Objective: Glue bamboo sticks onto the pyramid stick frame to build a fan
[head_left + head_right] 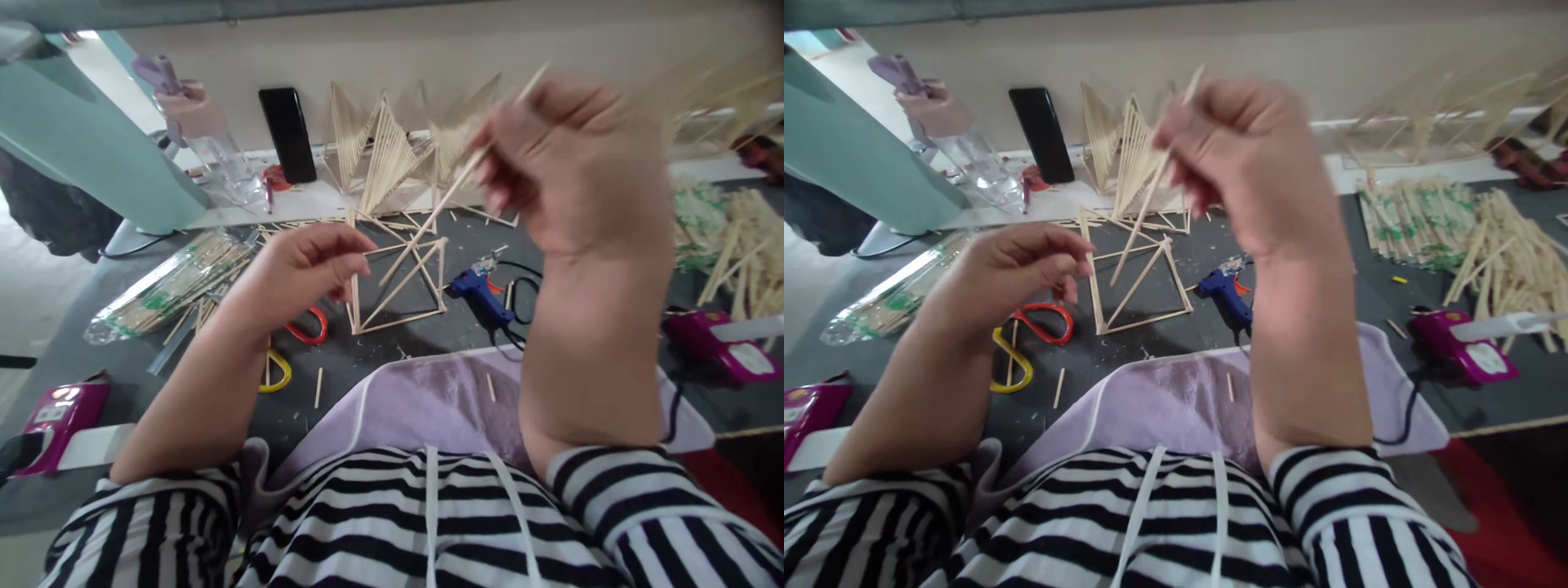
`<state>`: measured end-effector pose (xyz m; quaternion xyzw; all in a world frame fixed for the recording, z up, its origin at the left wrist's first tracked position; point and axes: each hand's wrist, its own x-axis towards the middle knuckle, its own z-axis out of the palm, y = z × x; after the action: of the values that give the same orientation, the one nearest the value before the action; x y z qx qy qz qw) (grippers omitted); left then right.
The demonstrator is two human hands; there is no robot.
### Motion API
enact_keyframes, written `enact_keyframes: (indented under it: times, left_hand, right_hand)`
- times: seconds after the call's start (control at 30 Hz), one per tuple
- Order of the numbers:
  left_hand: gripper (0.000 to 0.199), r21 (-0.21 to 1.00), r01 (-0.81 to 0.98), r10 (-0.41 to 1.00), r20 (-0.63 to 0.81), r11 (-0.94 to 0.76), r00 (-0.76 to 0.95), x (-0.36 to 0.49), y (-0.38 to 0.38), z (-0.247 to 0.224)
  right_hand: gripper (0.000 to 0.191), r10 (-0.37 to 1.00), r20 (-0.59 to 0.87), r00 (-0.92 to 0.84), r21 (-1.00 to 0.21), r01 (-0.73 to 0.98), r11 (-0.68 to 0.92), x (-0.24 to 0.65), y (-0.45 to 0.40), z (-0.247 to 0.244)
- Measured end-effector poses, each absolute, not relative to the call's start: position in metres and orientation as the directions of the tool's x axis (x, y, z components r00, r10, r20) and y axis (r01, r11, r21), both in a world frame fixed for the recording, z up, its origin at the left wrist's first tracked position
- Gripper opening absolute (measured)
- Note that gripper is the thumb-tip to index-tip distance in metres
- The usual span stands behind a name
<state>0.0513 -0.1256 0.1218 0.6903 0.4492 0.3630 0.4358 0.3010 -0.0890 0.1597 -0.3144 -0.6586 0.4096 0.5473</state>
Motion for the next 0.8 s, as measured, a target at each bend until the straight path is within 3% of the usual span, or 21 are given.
enact_keyframes:
  times: [0.1, 0.27, 0.4, 0.53, 0.8]
  left_hand:
    - [0.017, 0.927, 0.321, 0.971, 0.135, -0.194, 0.198, 0.033, -0.113, 0.126]
    - [0.014, 0.904, 0.421, 0.994, 0.027, -0.071, 0.110, 0.015, -0.096, 0.122]
    - [0.014, 0.886, 0.461, 0.984, -0.128, 0.058, 0.123, 0.014, -0.084, 0.109]
    - [0.014, 0.833, 0.538, 0.951, -0.259, 0.130, 0.172, 0.014, -0.074, 0.096]
    - [0.023, 0.705, 0.696, 0.852, -0.442, 0.136, 0.281, 0.016, -0.072, 0.085]
  right_hand:
    - [0.018, 0.860, 0.495, -0.128, -0.869, -0.085, 0.487, 0.320, -0.051, 0.148]
    - [0.010, 0.922, 0.315, -0.226, -0.945, 0.014, 0.326, 0.313, -0.023, 0.119]
    - [0.013, 0.922, 0.175, -0.344, -0.959, 0.152, 0.239, 0.302, -0.026, 0.114]
    - [0.009, 0.894, 0.144, -0.424, -0.939, 0.226, 0.258, 0.297, -0.029, 0.111]
    - [0.008, 0.869, 0.048, -0.493, -0.956, 0.231, 0.184, 0.290, -0.022, 0.098]
